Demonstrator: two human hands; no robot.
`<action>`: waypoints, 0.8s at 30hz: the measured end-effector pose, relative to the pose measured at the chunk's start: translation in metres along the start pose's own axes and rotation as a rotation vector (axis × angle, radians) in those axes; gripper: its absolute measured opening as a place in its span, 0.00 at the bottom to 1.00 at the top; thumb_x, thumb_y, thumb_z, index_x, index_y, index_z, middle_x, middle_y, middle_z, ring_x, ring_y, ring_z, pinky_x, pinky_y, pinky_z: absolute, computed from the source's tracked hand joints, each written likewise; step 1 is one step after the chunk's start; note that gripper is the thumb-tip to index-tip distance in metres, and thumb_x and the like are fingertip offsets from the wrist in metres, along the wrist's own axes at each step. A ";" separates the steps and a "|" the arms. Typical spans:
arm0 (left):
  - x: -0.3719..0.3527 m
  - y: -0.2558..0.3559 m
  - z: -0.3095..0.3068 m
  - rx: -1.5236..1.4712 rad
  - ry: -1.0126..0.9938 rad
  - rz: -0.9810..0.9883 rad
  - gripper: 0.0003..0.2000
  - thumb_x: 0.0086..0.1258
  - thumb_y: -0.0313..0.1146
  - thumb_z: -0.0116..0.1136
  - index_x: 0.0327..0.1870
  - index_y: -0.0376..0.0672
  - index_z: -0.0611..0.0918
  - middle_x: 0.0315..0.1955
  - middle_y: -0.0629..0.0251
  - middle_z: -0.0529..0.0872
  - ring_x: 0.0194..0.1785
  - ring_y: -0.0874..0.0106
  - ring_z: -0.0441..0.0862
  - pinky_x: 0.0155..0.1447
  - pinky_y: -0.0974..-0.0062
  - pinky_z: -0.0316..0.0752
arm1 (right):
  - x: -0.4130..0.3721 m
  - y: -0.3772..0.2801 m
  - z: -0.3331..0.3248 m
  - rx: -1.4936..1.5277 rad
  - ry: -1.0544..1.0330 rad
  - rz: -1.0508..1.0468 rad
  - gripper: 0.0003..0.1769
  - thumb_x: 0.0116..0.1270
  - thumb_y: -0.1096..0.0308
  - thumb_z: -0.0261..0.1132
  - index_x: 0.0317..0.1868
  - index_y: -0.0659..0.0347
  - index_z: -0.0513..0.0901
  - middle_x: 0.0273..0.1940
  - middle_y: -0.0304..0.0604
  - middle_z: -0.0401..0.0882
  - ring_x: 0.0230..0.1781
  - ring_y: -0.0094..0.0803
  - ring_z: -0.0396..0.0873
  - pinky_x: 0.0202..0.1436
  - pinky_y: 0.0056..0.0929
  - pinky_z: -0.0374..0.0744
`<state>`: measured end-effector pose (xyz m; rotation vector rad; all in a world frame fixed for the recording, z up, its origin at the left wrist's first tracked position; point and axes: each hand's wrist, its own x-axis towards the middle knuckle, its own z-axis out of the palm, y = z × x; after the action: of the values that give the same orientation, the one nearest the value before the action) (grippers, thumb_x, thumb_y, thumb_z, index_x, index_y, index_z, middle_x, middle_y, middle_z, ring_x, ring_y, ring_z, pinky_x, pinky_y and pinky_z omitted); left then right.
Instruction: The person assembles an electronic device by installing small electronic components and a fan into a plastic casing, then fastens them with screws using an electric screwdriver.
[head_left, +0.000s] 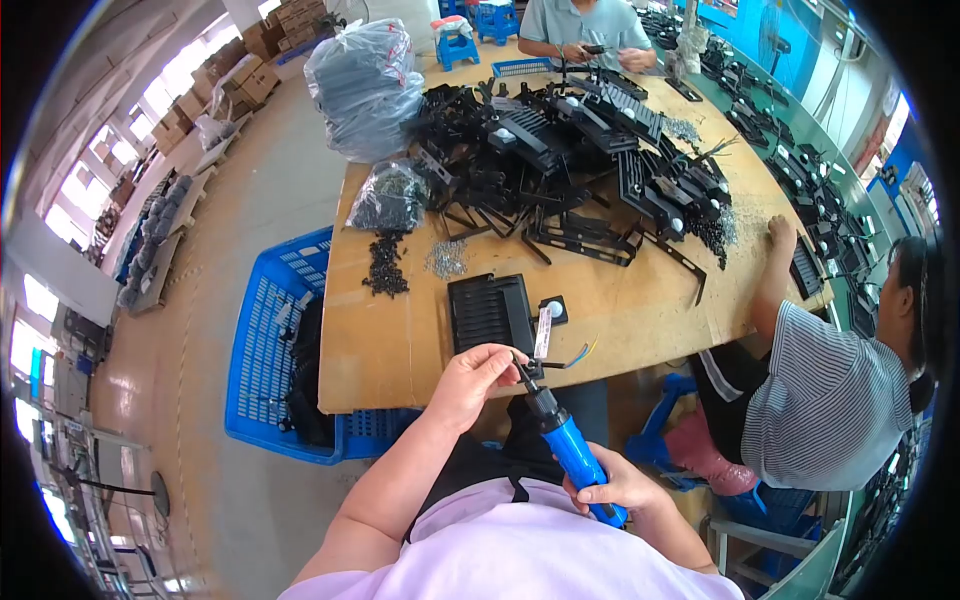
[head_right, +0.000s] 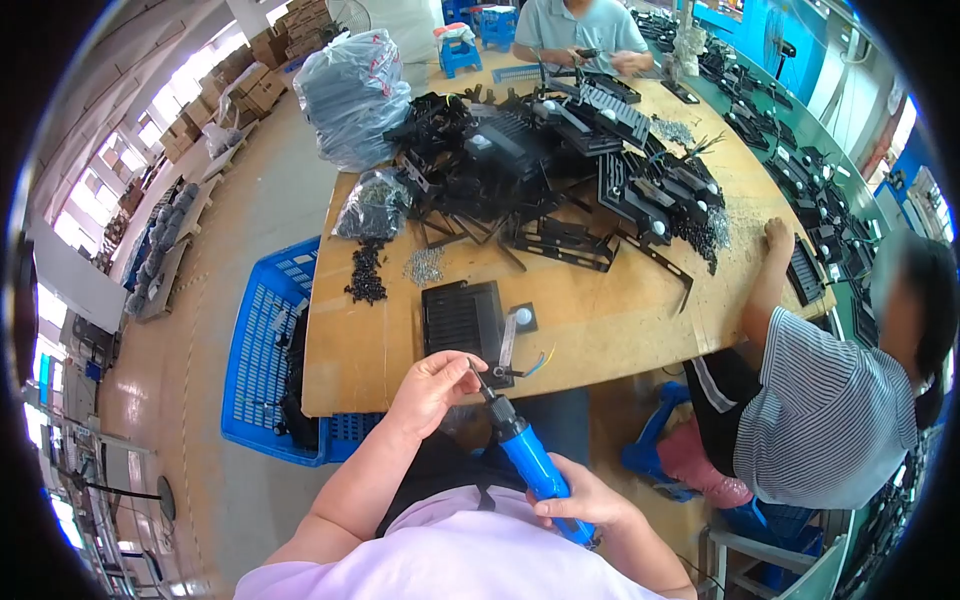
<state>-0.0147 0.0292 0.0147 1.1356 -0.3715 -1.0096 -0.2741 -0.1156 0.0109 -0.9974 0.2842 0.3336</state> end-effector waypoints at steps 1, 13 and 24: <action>0.000 0.000 0.001 0.029 0.001 0.018 0.12 0.82 0.36 0.56 0.53 0.40 0.87 0.39 0.72 0.85 0.43 0.82 0.81 0.51 0.80 0.77 | 0.000 -0.001 0.000 -0.011 0.018 0.002 0.41 0.59 0.58 0.81 0.63 0.67 0.68 0.41 0.44 0.80 0.35 0.30 0.82 0.40 0.31 0.81; 0.002 -0.023 -0.038 1.528 -0.039 0.526 0.36 0.66 0.58 0.66 0.72 0.49 0.76 0.77 0.50 0.63 0.81 0.38 0.49 0.81 0.44 0.54 | -0.005 -0.004 -0.011 0.022 0.095 -0.024 0.41 0.56 0.61 0.81 0.63 0.65 0.68 0.42 0.46 0.80 0.36 0.31 0.83 0.43 0.33 0.83; 0.133 0.045 -0.079 1.402 0.440 0.683 0.07 0.63 0.34 0.68 0.39 0.45 0.89 0.41 0.60 0.88 0.51 0.57 0.81 0.59 0.57 0.76 | -0.006 -0.004 -0.011 -0.006 0.130 0.004 0.41 0.55 0.62 0.81 0.63 0.65 0.68 0.41 0.45 0.81 0.36 0.30 0.82 0.40 0.31 0.82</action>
<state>0.1328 -0.0316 -0.0091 2.1750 -1.0851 0.2824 -0.2788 -0.1278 0.0103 -1.0259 0.4028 0.2736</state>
